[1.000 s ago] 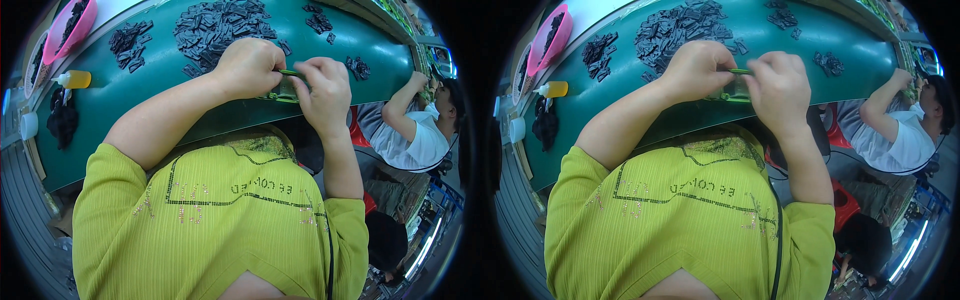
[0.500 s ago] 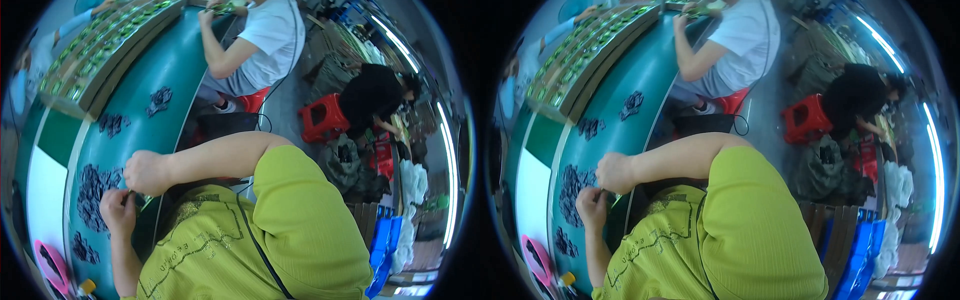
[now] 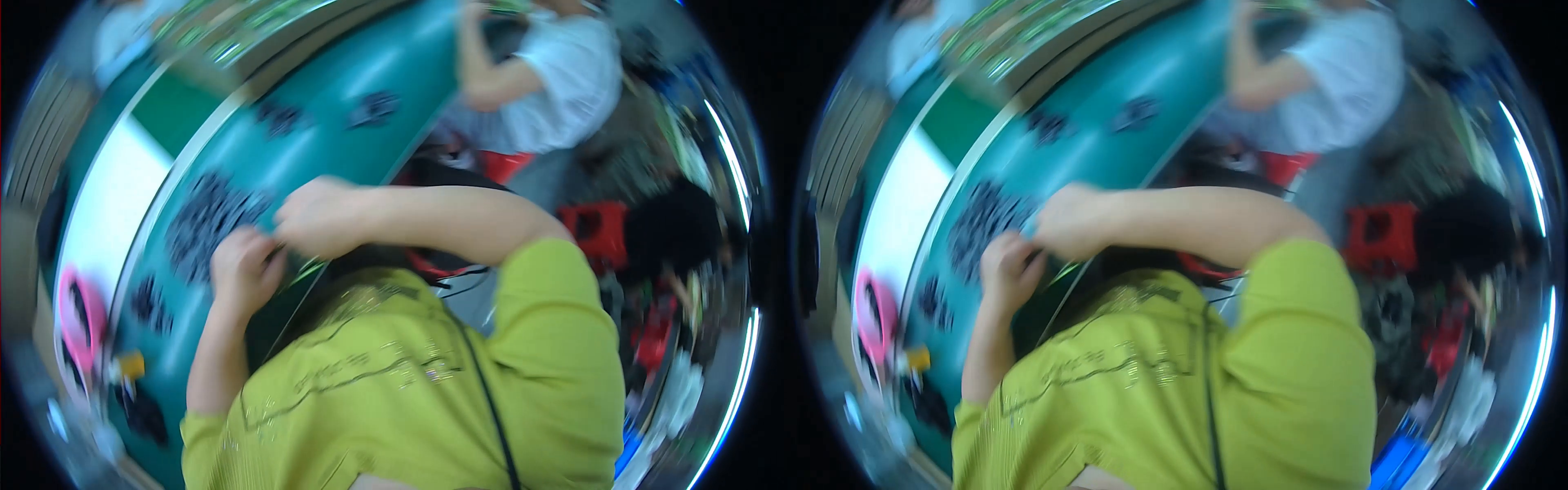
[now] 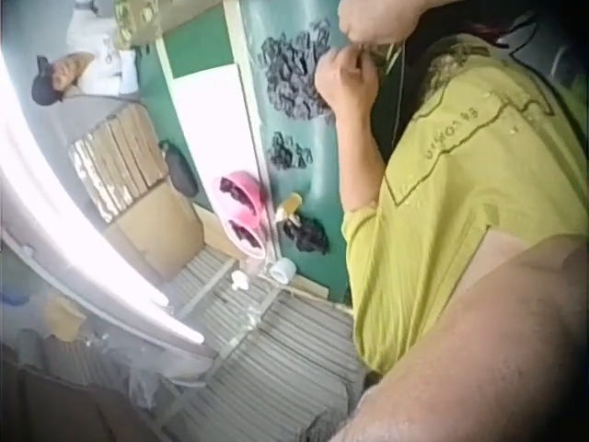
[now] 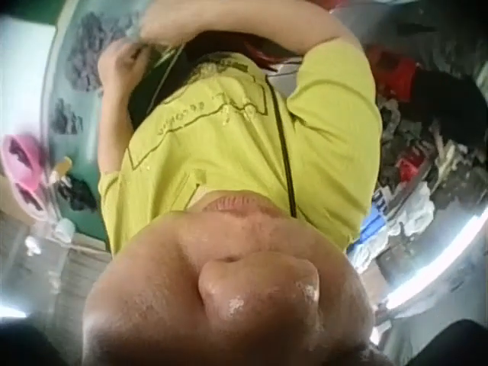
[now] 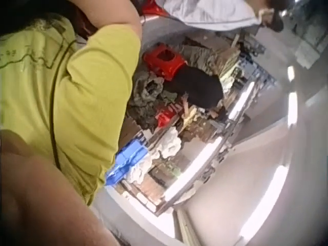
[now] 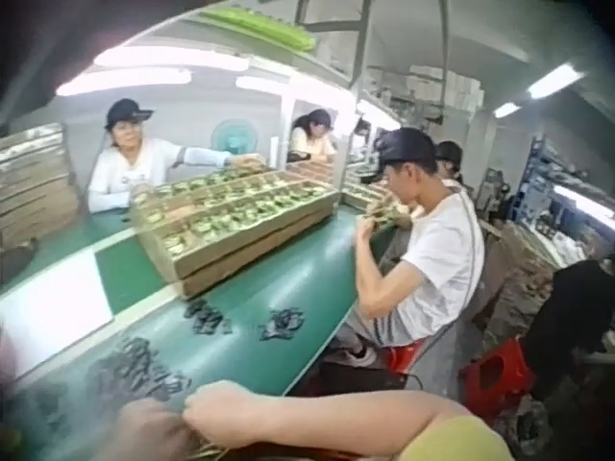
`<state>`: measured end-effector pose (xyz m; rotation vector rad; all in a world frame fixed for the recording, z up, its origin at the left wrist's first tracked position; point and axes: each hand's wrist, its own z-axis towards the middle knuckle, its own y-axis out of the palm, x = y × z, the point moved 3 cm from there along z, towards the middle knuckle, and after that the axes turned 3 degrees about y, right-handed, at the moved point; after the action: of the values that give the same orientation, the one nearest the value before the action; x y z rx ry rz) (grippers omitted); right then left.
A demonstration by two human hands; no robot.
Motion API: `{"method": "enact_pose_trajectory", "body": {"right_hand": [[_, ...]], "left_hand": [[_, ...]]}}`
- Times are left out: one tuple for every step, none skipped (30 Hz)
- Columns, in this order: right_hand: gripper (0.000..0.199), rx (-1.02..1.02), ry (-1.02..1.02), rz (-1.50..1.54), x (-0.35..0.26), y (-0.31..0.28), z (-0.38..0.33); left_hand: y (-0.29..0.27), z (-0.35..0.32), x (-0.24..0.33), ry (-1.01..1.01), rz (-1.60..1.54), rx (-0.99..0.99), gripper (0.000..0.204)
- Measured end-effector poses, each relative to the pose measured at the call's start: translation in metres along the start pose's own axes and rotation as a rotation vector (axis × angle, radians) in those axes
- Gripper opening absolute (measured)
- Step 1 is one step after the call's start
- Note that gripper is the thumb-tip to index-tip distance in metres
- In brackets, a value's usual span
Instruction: The person assembles toy cars by taking car frames from a tray, attaching small plastic pieces and doors onto each frame by hand, and returning the assembled cars to the tray.
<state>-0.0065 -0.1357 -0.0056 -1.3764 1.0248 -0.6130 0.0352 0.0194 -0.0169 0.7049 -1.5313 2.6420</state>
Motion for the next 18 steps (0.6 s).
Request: {"method": "enact_pose_trajectory", "body": {"right_hand": [[0.007,-0.041,-0.015,-0.067,-0.001,-0.004,-0.004],[0.007,0.114,-0.081,-0.081,0.003,0.005,-0.008],[0.008,0.194,-0.106,-0.096,0.005,0.005,-0.010],[0.010,0.220,-0.086,-0.059,0.004,0.005,-0.014],[0.013,0.249,-0.049,-0.032,0.006,0.004,-0.013],[0.013,0.232,-0.092,-0.015,0.005,0.005,-0.011],[0.015,0.231,-0.007,0.025,0.012,0.004,-0.009],[0.018,0.229,0.083,0.061,0.019,0.002,-0.007],[0.018,0.214,0.059,0.063,0.024,-0.002,-0.005],[0.018,0.140,0.082,0.287,0.032,-0.008,-0.003],[0.018,0.062,0.108,0.508,0.041,-0.011,0.001],[0.027,-0.025,0.355,0.694,0.057,-0.010,0.004],[0.026,0.068,0.497,0.762,0.078,-0.008,0.007],[0.025,0.190,0.596,0.798,0.098,-0.010,0.011],[0.027,0.298,0.701,0.700,0.114,-0.015,0.013],[0.028,0.429,0.722,0.440,0.141,-0.012,0.014],[0.032,0.460,0.782,0.299,0.156,-0.013,0.020],[0.033,0.465,0.804,0.300,0.170,-0.011,0.025]], "left_hand": [[0.000,0.001,-0.001,-0.017,-0.030,-0.042,0.009],[0.001,0.003,-0.001,-0.048,-0.043,-0.051,0.010],[0.005,0.002,-0.005,-0.053,-0.033,-0.066,0.010],[0.005,0.001,-0.002,-0.050,-0.039,-0.033,0.011],[0.005,0.000,-0.002,-0.100,-0.032,-0.006,0.011],[0.007,-0.003,-0.005,-0.131,-0.092,0.053,0.019],[0.007,-0.003,-0.004,-0.163,-0.087,0.065,0.019],[0.004,-0.002,-0.001,-0.158,-0.128,0.127,0.026],[-0.001,-0.002,0.002,-0.149,-0.165,0.189,0.033],[-0.001,-0.002,0.003,-0.140,-0.154,0.117,0.049],[0.000,-0.005,0.003,-0.155,-0.155,0.129,0.049],[0.002,-0.006,0.005,-0.157,-0.127,0.083,0.053],[0.004,-0.006,0.006,-0.153,-0.101,0.037,0.056],[0.004,-0.006,0.005,-0.168,-0.114,0.008,0.060],[0.004,-0.004,0.004,-0.162,-0.123,0.007,0.060],[0.004,-0.002,0.003,-0.145,-0.114,0.022,0.060],[0.005,-0.001,0.003,-0.137,-0.103,0.038,0.060],[0.006,-0.001,0.003,-0.138,-0.105,0.039,0.060]]}}
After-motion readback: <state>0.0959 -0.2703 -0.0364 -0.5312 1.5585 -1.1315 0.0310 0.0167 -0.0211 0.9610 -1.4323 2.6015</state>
